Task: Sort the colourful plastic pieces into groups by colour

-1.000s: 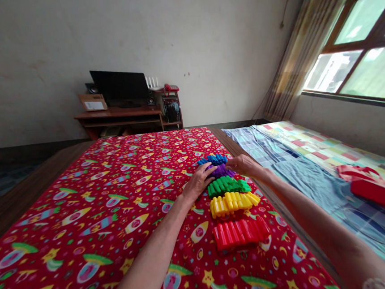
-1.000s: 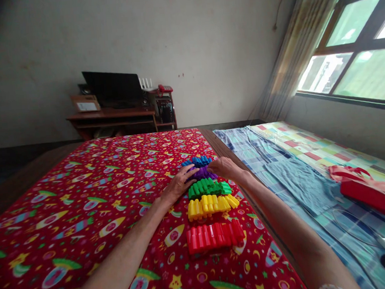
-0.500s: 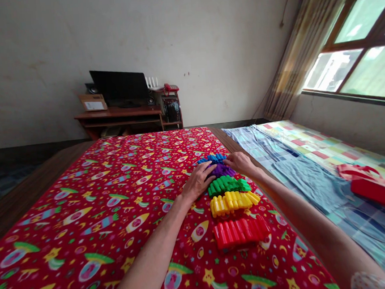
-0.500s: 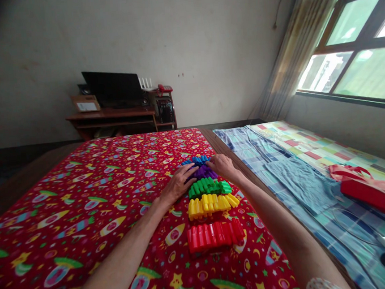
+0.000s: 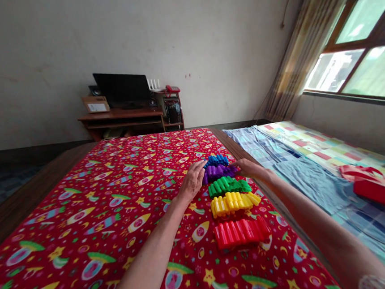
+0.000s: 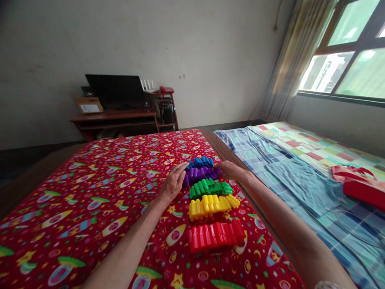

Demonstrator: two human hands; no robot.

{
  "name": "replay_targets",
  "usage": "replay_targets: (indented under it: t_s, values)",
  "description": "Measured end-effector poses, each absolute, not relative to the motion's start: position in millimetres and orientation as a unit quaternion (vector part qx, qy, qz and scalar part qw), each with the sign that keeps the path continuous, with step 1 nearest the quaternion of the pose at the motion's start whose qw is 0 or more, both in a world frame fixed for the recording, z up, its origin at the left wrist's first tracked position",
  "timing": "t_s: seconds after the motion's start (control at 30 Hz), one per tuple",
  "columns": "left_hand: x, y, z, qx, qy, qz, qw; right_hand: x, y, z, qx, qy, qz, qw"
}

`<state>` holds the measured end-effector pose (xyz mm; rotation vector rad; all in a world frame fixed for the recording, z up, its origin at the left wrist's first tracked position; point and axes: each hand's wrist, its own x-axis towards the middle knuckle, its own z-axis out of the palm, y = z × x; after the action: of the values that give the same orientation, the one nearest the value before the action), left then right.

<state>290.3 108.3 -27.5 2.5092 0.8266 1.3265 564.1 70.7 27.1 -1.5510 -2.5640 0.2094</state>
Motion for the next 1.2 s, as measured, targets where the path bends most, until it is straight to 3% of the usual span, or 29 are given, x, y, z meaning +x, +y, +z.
replay_targets:
  t_s: [0.3,0.53,0.93,1.2]
  values:
    - [269,114,-26,0.853,0.258,0.443,0.092,567,69,36,-0.536,-0.841,0.074,0.008]
    - [261,114,-26,0.853,0.273,0.431,0.105,562,67,44,-0.582,-0.812,0.010,-0.041]
    - [276,100,-24,0.840,0.317,0.402,0.180,553,61,45,-0.605,-0.795,0.016,-0.034]
    - [267,106,-12,0.762,0.432,0.402,0.266,550,57,52,-0.646,-0.763,0.006,0.024]
